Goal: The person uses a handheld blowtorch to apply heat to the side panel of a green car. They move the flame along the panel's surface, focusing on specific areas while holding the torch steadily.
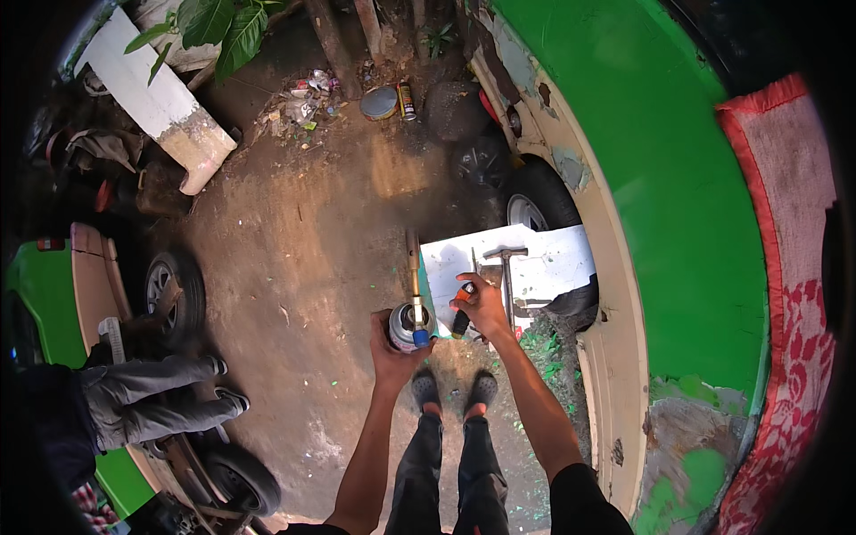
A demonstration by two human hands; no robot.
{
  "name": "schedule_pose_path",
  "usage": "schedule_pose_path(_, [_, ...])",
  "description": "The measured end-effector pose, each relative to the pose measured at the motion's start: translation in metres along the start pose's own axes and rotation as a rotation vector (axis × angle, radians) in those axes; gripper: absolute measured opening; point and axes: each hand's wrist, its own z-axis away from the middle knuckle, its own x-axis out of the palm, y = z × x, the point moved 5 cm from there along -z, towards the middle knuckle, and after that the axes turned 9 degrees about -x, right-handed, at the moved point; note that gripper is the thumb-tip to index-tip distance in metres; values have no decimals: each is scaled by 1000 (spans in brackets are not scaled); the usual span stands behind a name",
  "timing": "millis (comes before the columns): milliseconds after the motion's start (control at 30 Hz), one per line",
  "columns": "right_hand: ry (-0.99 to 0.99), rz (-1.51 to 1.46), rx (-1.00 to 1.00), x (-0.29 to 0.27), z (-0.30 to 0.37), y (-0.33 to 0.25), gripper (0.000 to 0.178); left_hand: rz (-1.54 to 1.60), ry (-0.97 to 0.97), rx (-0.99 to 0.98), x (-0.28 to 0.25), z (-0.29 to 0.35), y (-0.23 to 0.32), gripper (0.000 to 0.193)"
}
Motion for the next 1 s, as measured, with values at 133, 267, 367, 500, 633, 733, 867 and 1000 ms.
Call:
schedule_pose_path(133, [265, -644, 18, -17, 75, -94, 52, -102, -14, -8, -19, 23, 43, 70])
schedule_pose_path(267, [291, -612, 56, -62, 176, -181, 22, -151, -72, 85, -9, 65, 104, 69])
schedule_pose_path(367, [325, -682, 57, -83, 239, -247, 17, -354, -156, -35, 4, 111, 149, 70])
schedule_pose_path(500, [425, -402, 48, -103, 298, -289, 22, -348, -205, 99, 19, 170, 173, 73])
schedule_pose_path(633, [560, -200, -16, -121, 344, -353, 28, -367, -278, 140, 40, 219, 194, 75])
schedule_pose_path(733, [683, -29, -24, -131, 381, -348, 31, -405, -309, 152, 55, 261, 218, 70])
schedule_pose_path(867, [758, 108, -43, -153, 414, -350, 34, -446, -247, 320, 68, 292, 234, 67])
schedule_pose_path(1000, [735, 58, 2, -177, 444, -343, 38, -576, -153, 355, 83, 327, 237, 66])
